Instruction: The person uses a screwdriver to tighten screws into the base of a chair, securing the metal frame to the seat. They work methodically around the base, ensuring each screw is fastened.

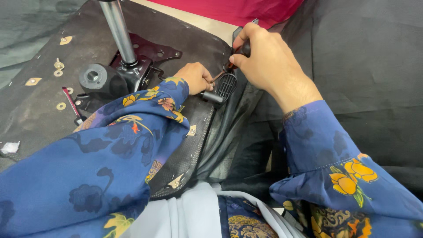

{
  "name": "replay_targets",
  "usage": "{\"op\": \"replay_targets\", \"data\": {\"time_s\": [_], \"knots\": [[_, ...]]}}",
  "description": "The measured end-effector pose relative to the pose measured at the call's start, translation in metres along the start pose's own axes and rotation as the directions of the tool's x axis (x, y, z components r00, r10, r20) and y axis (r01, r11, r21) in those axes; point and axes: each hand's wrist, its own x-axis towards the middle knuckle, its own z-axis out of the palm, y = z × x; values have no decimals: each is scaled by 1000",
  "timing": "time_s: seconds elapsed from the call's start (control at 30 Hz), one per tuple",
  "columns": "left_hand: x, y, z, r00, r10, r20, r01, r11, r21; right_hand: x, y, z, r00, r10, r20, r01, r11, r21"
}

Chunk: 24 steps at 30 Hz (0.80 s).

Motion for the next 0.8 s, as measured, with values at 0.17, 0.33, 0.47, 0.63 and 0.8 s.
{"op": "replay_targets", "data": {"time_s": [0.17,0.33,0.47,0.63,0.8], "knots": [[1,4,-4,1000,-13,17,13,1000,-14,6,3,4,996,-73,-48,72,997,-31],[-6,11,-6,997,-72,15,71,997,8,12,6,-2,996,-91,26,92,994,-52],[-9,15,-8,996,-91,18,91,996,5,10,7,-3,994,-102,24,103,993,-55],[-11,16,-8,996,-83,17,82,996,24,5,-1,2,999,-33,-3,33,997,-68],[-8,15,-6,997,-75,21,74,997,37,7,6,10,1000,14,-23,-16,996,-87]]}}
